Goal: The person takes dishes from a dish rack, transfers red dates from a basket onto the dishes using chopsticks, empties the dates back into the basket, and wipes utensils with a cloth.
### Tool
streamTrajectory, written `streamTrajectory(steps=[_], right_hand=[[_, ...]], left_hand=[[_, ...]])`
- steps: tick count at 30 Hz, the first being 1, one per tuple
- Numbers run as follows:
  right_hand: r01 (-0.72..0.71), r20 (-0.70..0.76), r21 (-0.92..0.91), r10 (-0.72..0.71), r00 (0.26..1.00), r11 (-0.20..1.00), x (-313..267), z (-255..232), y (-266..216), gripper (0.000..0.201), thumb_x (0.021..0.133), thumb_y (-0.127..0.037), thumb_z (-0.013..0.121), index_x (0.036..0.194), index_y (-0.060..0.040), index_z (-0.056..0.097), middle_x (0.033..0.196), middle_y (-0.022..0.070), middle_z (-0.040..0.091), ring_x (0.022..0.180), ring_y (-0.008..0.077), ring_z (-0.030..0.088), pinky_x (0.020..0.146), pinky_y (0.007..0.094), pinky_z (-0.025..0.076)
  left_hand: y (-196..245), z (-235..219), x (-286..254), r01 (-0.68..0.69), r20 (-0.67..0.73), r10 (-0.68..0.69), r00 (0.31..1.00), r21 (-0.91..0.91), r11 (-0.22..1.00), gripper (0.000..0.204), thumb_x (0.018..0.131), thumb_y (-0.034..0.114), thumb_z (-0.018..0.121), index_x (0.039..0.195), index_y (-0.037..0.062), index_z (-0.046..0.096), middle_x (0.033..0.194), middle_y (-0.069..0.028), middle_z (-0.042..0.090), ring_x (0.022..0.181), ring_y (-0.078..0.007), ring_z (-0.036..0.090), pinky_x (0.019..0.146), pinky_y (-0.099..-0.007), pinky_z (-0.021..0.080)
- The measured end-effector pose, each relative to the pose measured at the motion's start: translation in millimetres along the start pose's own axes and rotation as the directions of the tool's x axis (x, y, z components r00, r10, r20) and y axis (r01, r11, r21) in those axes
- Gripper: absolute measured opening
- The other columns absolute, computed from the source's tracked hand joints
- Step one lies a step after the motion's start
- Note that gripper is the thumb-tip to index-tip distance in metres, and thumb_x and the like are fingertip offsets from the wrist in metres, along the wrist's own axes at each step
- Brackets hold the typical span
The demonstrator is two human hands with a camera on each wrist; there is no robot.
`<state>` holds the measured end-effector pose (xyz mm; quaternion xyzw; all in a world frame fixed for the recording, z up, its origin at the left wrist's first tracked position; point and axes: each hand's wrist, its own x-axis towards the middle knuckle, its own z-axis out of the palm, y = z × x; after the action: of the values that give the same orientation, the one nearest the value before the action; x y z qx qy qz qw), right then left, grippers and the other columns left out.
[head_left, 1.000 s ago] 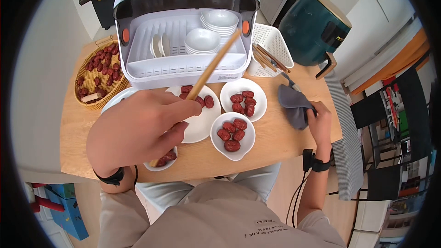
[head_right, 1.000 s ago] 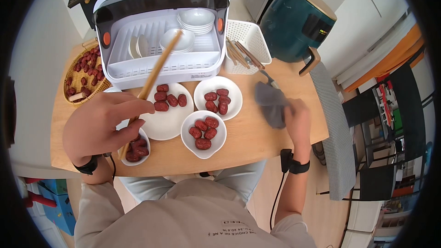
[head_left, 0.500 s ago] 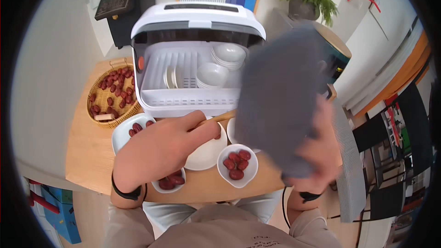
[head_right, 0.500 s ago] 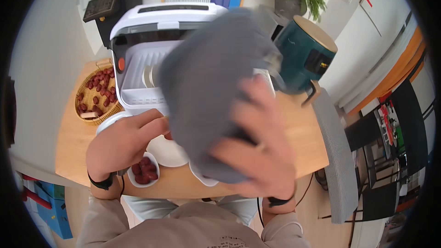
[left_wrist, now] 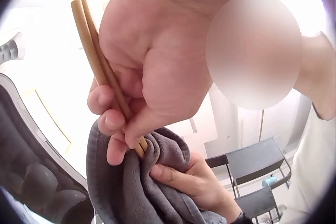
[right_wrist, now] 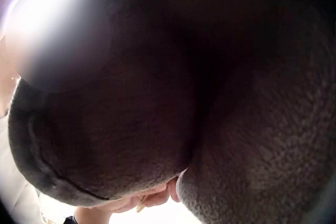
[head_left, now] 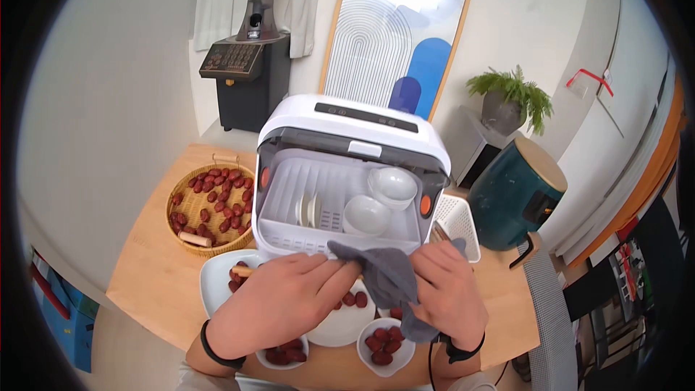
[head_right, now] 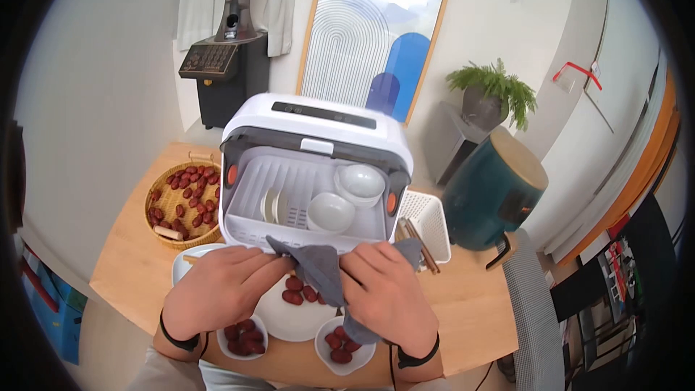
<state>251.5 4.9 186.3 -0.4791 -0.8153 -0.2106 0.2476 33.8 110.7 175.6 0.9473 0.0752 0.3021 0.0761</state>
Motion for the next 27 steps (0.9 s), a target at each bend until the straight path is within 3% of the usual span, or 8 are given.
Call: streamTrajectory(steps=[7, 11, 14, 17, 21, 23, 26, 27], right_hand=[[-0.038, 0.012, 0.199, 0.036, 0.999, 0.979, -23, -19, 25, 0.034, 0.045, -0.010, 0.067, 0.070, 0.0091, 0.057, 0.082, 0.0160, 0.055, 0.083, 0.0312, 0.057, 0.074, 0.0388, 0.047], [-0.058, -0.022, 0.172, 0.063, 0.998, 0.983, -23, -21, 22, 0.036, 0.042, -0.011, 0.068, 0.069, 0.0087, 0.057, 0.083, 0.0164, 0.054, 0.084, 0.0316, 0.056, 0.074, 0.0386, 0.047], [-0.059, -0.044, 0.104, 0.064, 0.997, 0.993, -16, -14, 14, 0.029, 0.049, -0.010, 0.067, 0.070, 0.0071, 0.057, 0.083, 0.0151, 0.053, 0.083, 0.0301, 0.055, 0.072, 0.0372, 0.047], [-0.024, -0.075, 0.140, 0.034, 0.997, 0.990, -17, -3, 16, 0.042, 0.044, -0.011, 0.071, 0.075, 0.0128, 0.057, 0.089, 0.0213, 0.059, 0.081, 0.0363, 0.059, 0.068, 0.0435, 0.049], [-0.040, -0.057, 0.157, 0.049, 0.997, 0.987, -20, -5, 23, 0.048, 0.040, -0.013, 0.070, 0.076, 0.0153, 0.055, 0.089, 0.0224, 0.056, 0.082, 0.0378, 0.057, 0.068, 0.0424, 0.049], [-0.068, -0.041, 0.152, 0.076, 0.996, 0.986, -26, -13, 26, 0.047, 0.045, -0.010, 0.073, 0.082, 0.0140, 0.058, 0.091, 0.0225, 0.058, 0.082, 0.0382, 0.059, 0.071, 0.0408, 0.050], [-0.181, -0.387, 0.215, 0.254, 0.887, 0.960, -40, -18, 31, 0.040, 0.062, -0.006, 0.075, 0.096, 0.0120, 0.062, 0.099, 0.0209, 0.064, 0.088, 0.0335, 0.065, 0.079, 0.0368, 0.052], [-0.253, -0.493, 0.229, 0.336, 0.802, 0.940, -44, -14, 31, 0.042, 0.065, -0.006, 0.077, 0.101, 0.0119, 0.063, 0.101, 0.0221, 0.066, 0.088, 0.0333, 0.067, 0.081, 0.0362, 0.052]], left_hand=[[-5, -5, 4, 0.030, 0.011, -0.030, 0.999, -0.031, 0.999, 0.046, 0.060, -0.004, 0.063, 0.106, 0.0006, 0.063, 0.092, -0.0101, 0.066, 0.082, -0.0276, 0.064, 0.069, -0.0352, 0.052], [-3, 5, 11, 0.032, -0.096, -0.035, 0.995, -0.028, 0.999, 0.042, 0.063, -0.005, 0.061, 0.104, 0.0012, 0.065, 0.090, -0.0087, 0.067, 0.075, -0.0282, 0.063, 0.066, -0.0368, 0.051], [-6, 12, 18, 0.018, -0.130, -0.016, 0.991, 0.018, 1.000, 0.039, 0.064, -0.006, 0.061, 0.102, 0.0015, 0.065, 0.086, -0.0098, 0.066, 0.075, -0.0304, 0.063, 0.065, -0.0381, 0.050], [-12, 17, 20, 0.084, -0.043, -0.089, 0.995, -0.109, 0.990, 0.036, 0.064, -0.007, 0.060, 0.099, 0.0012, 0.065, 0.081, -0.0125, 0.063, 0.076, -0.0331, 0.062, 0.065, -0.0395, 0.049], [-17, 18, 14, 0.120, 0.052, -0.119, 0.992, -0.018, 0.993, 0.033, 0.068, -0.006, 0.060, 0.100, 0.0011, 0.061, 0.081, -0.0146, 0.063, 0.076, -0.0338, 0.063, 0.067, -0.0414, 0.050], [-17, 13, 13, 0.162, 0.070, -0.161, 0.985, -0.010, 0.987, 0.033, 0.071, -0.007, 0.059, 0.103, 0.0014, 0.061, 0.082, -0.0153, 0.063, 0.077, -0.0355, 0.062, 0.065, -0.0422, 0.050], [-25, 9, 9, 0.268, 0.000, -0.270, 0.963, -0.122, 0.956, 0.030, 0.078, -0.006, 0.058, 0.107, 0.0029, 0.060, 0.085, -0.0159, 0.065, 0.071, -0.0398, 0.061, 0.061, -0.0421, 0.050], [-30, 11, 7, 0.303, -0.057, -0.317, 0.947, -0.181, 0.936, 0.025, 0.084, -0.006, 0.055, 0.106, 0.0033, 0.061, 0.086, -0.0129, 0.068, 0.068, -0.0327, 0.066, 0.060, -0.0381, 0.051]])
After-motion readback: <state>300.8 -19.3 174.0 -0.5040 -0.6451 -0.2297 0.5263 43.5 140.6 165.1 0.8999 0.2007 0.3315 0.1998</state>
